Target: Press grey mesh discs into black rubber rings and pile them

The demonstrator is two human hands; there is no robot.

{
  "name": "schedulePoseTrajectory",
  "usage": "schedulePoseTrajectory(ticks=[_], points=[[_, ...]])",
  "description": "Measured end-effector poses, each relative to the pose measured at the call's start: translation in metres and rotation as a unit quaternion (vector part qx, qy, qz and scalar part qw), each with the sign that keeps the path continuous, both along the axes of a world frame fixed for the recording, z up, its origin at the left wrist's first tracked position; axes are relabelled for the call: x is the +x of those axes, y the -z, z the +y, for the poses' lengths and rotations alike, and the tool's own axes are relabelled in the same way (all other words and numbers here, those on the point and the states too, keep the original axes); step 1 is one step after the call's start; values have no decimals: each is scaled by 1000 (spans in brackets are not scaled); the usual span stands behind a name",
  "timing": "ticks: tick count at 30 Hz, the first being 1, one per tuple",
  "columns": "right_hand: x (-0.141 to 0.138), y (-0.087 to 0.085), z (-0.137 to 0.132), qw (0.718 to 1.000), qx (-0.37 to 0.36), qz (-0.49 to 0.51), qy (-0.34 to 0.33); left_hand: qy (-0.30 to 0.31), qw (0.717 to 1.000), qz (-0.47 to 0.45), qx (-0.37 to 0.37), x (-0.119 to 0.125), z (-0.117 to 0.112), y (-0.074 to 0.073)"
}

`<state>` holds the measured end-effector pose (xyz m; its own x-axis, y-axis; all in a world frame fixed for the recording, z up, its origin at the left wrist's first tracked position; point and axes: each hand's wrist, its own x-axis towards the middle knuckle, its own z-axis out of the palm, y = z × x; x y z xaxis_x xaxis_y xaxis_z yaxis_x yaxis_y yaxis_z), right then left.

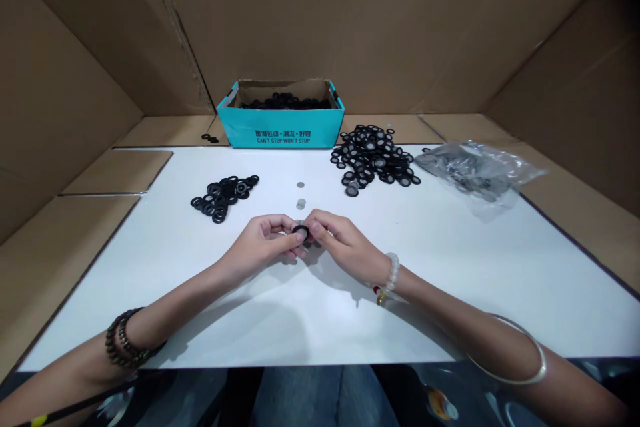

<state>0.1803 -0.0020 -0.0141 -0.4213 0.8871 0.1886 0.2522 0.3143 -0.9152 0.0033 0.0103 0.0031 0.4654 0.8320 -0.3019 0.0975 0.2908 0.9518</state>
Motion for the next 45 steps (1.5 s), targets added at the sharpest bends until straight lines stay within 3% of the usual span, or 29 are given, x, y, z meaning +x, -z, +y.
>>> schedulePoseTrajectory(ticks=[5, 16, 22, 26, 27, 30, 32, 38, 45], points=[[2, -2, 0, 994, 81, -79, -6, 10, 1000, -8, 16, -1, 0, 4], [3, 1, -1, 986, 146, -71, -41, 56, 995, -10, 79, -7, 4, 4], [0, 7, -3, 985, 159, -66, -17, -19, 987, 46, 150, -7, 4, 3], [-4, 8, -6, 978, 178, -74, -76, -196, 955, 65, 215, -15, 15, -1], [-4, 8, -6, 978, 178, -74, -79, -210, 953, 59, 212, -15, 15, -2], [-3, 6, -4, 988, 139, -69, -16, -92, 984, 28, 153, -9, 7, -2], [-2, 5, -2, 991, 114, -64, 7, -59, 991, 4, 119, -4, 0, -2], [-4, 6, -4, 990, 122, -72, -1, -54, 996, -24, 64, -2, -4, -2], [-2, 10, -1, 962, 178, -206, -24, -36, 999, 5, 33, -3, -1, 15]])
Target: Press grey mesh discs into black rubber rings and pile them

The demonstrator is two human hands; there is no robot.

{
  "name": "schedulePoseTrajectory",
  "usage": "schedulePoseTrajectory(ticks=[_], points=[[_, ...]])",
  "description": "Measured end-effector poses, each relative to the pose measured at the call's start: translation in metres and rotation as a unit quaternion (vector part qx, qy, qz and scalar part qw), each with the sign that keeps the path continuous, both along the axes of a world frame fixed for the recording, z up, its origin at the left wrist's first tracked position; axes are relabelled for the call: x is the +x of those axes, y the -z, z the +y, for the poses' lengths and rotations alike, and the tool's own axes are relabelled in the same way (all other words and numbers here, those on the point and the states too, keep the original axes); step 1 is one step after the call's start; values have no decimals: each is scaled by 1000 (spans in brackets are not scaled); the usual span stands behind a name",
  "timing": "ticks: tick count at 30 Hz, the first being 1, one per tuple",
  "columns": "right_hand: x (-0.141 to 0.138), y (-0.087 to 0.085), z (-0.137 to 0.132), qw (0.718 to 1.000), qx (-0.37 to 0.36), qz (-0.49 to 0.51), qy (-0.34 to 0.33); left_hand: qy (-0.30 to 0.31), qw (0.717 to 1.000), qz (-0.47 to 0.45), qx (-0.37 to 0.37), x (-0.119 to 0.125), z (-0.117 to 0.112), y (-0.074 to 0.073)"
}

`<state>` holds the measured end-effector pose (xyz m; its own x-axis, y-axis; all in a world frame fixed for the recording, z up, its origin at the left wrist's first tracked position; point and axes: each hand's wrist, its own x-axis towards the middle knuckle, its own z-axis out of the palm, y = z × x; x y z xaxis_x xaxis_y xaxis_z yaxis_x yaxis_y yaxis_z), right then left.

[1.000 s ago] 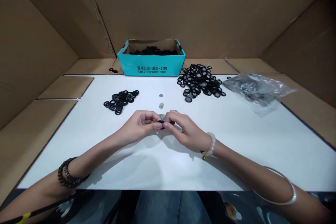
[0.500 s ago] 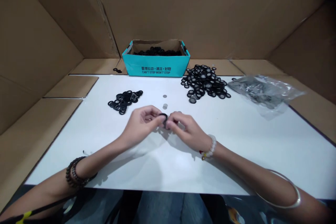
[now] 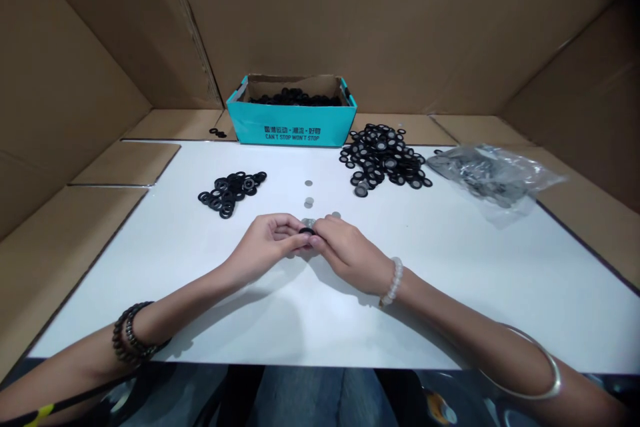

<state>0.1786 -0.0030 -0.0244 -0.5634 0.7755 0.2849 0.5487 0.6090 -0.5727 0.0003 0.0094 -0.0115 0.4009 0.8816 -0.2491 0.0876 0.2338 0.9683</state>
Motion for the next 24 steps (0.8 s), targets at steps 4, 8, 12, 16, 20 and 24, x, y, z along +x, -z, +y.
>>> schedulePoseTrajectory(ticks=[4, 8, 12, 16, 20, 24], points=[[-1, 3, 0, 999, 35, -6, -11, -21, 999, 18, -15, 2, -1, 2], [-2, 2, -3, 994, 71, 69, -38, -7, 999, -28, -16, 2, -3, -8], [-5, -1, -6, 987, 95, 126, -37, 2, 999, -45, -4, 2, -4, -16], [-7, -2, -7, 983, 129, 126, -21, -11, 1000, -23, 16, 3, -5, -18], [-6, -1, -7, 982, 143, 122, -24, -11, 999, -7, 30, 2, -5, -20], [-3, -1, -6, 984, 129, 121, -36, 6, 999, -13, 35, -1, -4, -20]])
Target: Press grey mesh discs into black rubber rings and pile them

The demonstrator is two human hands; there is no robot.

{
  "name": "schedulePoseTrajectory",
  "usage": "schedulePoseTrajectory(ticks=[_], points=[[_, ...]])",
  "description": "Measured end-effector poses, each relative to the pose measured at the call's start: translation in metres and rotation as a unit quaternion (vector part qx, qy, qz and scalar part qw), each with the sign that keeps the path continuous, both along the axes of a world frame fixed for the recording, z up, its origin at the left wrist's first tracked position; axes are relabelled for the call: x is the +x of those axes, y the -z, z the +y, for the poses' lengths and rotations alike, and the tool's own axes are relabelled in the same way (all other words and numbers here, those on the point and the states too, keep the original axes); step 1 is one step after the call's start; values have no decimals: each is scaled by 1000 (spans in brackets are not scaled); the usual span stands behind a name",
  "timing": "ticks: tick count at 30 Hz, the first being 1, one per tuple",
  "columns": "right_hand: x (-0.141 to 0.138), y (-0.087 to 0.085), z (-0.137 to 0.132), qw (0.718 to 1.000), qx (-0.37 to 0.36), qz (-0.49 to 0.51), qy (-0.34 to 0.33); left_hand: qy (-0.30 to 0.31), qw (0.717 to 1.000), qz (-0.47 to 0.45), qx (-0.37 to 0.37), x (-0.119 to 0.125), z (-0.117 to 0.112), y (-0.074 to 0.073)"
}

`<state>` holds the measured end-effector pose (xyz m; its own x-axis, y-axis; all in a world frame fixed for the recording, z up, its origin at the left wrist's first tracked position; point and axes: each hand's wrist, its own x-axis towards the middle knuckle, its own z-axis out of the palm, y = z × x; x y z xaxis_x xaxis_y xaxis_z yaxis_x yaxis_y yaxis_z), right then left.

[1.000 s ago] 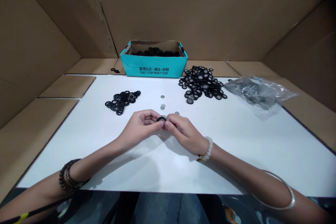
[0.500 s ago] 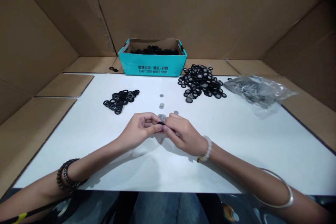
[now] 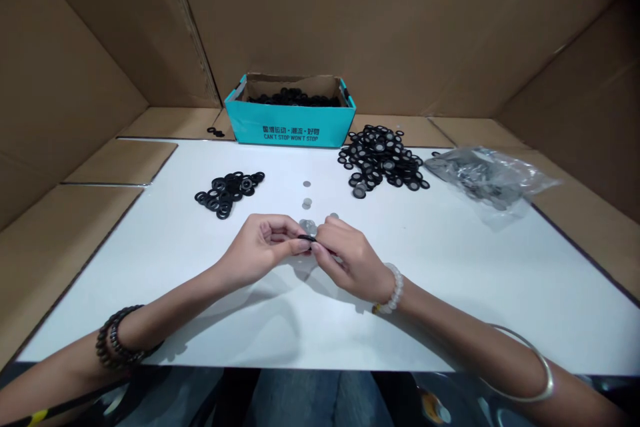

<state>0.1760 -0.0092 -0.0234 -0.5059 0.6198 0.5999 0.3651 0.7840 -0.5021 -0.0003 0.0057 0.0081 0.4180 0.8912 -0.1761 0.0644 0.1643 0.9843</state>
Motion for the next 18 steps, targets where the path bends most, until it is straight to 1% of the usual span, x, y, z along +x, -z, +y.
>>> schedulePoseTrajectory(ticks=[3, 5, 6, 7, 9, 11, 15, 18], points=[[3, -1, 2, 999, -38, -15, -21, 12, 1000, 6, -10, -1, 2, 2], [5, -1, 5, 995, -97, -21, -33, 2, 999, 13, -30, -1, 3, 3], [6, -1, 6, 989, -140, -13, -37, -7, 999, 15, -44, -1, 4, 4], [6, 0, 7, 981, -190, 1, -38, -18, 998, 14, -56, -1, 4, 5], [7, 1, 10, 955, -290, 45, -46, -32, 997, 7, -76, -1, 5, 5], [7, 3, 11, 925, -364, 90, -64, -30, 996, 0, -83, -2, 5, 5], [6, 4, 10, 881, -440, 143, -103, -15, 998, -1, -64, -3, 6, 3], [7, 1, 9, 861, -468, 151, -128, -7, 999, 0, -50, -2, 6, 2]])
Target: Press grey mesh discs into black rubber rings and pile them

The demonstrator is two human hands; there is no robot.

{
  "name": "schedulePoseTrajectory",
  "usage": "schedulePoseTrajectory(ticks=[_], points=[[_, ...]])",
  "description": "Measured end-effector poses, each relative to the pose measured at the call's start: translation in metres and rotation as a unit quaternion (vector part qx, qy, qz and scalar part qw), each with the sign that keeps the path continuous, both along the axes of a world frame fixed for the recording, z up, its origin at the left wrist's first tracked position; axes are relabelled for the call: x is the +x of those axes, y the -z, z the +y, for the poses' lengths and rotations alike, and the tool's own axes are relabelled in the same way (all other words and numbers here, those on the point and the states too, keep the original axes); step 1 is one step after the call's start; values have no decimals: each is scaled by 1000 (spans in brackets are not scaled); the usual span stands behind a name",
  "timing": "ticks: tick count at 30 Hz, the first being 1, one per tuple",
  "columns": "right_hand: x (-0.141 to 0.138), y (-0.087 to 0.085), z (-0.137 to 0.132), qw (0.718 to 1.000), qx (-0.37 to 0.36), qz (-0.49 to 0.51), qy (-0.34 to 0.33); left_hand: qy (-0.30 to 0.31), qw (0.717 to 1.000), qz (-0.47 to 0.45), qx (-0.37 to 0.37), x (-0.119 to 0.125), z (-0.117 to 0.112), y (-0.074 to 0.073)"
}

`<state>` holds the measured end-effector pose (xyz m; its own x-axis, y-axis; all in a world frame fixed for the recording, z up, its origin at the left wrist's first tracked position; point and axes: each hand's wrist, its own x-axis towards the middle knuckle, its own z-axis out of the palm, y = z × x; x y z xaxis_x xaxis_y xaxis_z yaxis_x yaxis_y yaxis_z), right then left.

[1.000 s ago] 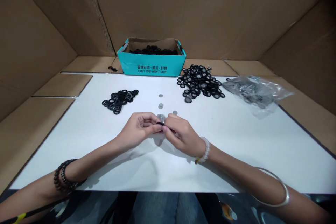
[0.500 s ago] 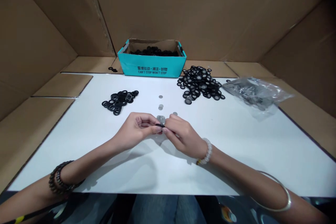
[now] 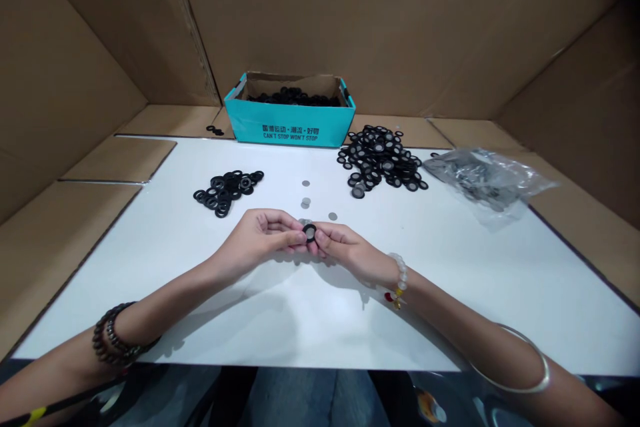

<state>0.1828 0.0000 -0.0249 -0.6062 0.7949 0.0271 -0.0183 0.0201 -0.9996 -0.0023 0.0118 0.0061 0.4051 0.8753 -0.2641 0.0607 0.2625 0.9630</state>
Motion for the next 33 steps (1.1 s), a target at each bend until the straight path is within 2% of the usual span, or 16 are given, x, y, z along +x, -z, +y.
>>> schedulePoseTrajectory(ticks=[5, 8, 14, 19, 21, 23, 26, 28, 30, 33], points=[[3, -5, 0, 1000, 27, -8, -3, 8, 1000, -6, 3, 1, -1, -1], [2, -7, -2, 992, 97, -70, 27, 9, 1000, 5, 8, 1, -3, -1], [-4, -7, -5, 931, 310, -186, 54, 0, 996, 59, 59, 3, -5, 1], [-7, -6, -9, 892, 380, -235, 66, -15, 996, 65, 61, 5, -5, 6], [-7, -6, -9, 897, 371, -232, 69, -11, 998, 44, 44, 5, -5, 7], [-7, -6, -9, 917, 331, -210, 72, -3, 1000, 18, 19, 4, -5, 7], [-5, -7, -6, 970, 191, -139, 56, 14, 999, -8, -32, 2, -3, 6], [-4, -7, -4, 993, 79, -82, 30, 32, 997, -24, -69, 0, -1, 6], [-2, -7, -2, 999, 10, -47, 19, 43, 993, -46, -102, -1, 1, 7], [0, -7, 1, 999, -17, -34, 23, 39, 987, -76, -137, -3, 4, 9]])
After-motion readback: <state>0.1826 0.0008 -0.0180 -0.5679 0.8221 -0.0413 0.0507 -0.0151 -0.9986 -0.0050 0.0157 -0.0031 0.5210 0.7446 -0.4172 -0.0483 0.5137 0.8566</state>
